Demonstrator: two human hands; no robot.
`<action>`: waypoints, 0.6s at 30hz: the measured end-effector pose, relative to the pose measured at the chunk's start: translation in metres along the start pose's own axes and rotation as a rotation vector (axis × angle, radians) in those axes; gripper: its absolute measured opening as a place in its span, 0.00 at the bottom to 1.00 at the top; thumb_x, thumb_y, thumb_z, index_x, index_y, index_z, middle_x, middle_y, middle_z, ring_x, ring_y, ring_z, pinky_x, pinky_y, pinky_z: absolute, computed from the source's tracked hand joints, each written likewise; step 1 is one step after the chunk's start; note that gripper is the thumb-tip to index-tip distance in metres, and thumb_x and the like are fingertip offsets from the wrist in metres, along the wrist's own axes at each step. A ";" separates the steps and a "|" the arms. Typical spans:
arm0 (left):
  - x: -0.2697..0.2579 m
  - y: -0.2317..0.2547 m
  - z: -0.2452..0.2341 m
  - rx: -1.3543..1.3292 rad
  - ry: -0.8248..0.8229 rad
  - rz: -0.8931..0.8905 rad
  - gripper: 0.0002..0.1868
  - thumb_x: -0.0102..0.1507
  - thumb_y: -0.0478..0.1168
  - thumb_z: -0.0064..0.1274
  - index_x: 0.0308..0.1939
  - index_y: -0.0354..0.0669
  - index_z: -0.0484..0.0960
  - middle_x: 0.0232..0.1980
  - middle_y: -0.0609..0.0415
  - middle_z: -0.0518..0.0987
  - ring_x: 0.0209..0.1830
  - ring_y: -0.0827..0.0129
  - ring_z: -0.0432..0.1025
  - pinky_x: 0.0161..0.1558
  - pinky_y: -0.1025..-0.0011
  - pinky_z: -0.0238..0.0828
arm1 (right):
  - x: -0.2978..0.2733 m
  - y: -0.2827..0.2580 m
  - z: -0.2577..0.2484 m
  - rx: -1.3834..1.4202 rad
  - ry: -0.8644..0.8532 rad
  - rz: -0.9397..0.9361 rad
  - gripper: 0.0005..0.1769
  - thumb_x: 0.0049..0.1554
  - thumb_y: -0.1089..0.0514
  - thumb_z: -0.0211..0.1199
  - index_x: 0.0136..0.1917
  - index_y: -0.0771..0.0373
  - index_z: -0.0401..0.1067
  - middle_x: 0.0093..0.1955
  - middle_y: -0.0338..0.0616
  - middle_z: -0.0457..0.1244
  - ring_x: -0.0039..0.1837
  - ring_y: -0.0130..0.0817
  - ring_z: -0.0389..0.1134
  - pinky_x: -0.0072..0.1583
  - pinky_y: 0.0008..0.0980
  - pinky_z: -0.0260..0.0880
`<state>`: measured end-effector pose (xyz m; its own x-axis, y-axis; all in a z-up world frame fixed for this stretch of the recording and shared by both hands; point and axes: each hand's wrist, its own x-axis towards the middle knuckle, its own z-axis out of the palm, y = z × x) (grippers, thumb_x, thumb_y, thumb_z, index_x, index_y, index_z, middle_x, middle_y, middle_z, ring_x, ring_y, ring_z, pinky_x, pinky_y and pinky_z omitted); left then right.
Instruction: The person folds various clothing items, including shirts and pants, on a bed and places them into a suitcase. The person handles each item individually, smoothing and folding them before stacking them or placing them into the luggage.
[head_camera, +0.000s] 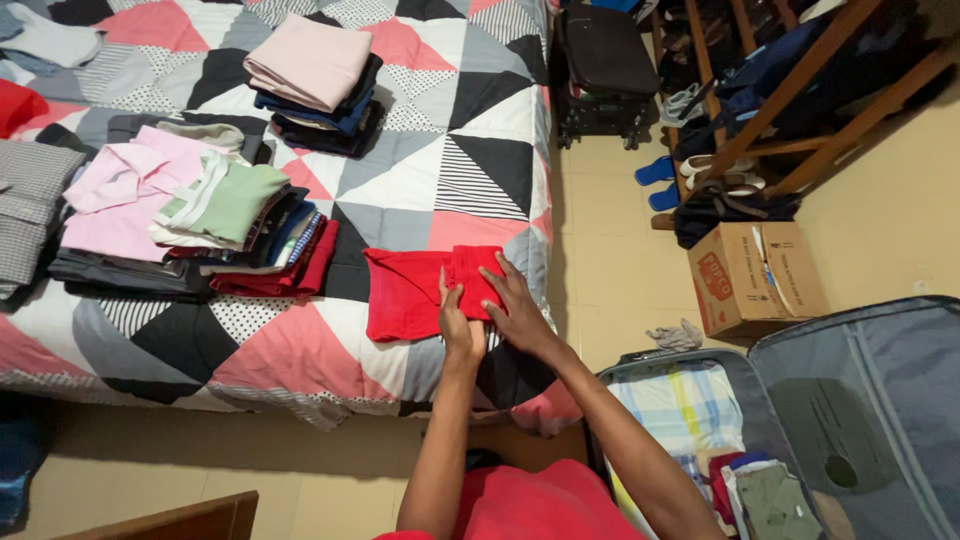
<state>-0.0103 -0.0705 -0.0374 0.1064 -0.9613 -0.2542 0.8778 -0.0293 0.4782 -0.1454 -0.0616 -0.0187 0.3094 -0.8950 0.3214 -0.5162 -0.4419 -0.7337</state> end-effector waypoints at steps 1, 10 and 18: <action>0.000 0.003 0.000 0.050 -0.012 -0.006 0.39 0.63 0.32 0.42 0.80 0.49 0.56 0.73 0.47 0.66 0.71 0.57 0.63 0.70 0.59 0.59 | 0.000 0.002 0.003 -0.032 -0.017 0.004 0.32 0.63 0.52 0.58 0.79 0.58 0.58 0.85 0.59 0.40 0.84 0.58 0.40 0.80 0.51 0.43; 0.016 0.033 -0.036 0.906 -0.273 0.260 0.43 0.63 0.27 0.46 0.81 0.45 0.49 0.83 0.42 0.52 0.83 0.52 0.48 0.77 0.62 0.45 | 0.001 0.000 0.013 -0.212 -0.101 0.010 0.35 0.64 0.46 0.56 0.81 0.53 0.56 0.86 0.59 0.37 0.85 0.62 0.32 0.80 0.56 0.36; -0.030 0.069 0.010 1.577 -0.041 0.285 0.37 0.65 0.39 0.53 0.77 0.46 0.59 0.78 0.44 0.64 0.76 0.49 0.62 0.70 0.57 0.63 | 0.003 -0.011 0.015 -0.278 -0.127 0.034 0.35 0.64 0.43 0.56 0.81 0.51 0.55 0.86 0.58 0.35 0.85 0.63 0.29 0.80 0.58 0.32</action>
<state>0.0426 -0.0464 0.0112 0.1396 -0.9902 -0.0001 -0.5060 -0.0714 0.8596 -0.1271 -0.0583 -0.0188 0.3767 -0.9024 0.2092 -0.7214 -0.4274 -0.5449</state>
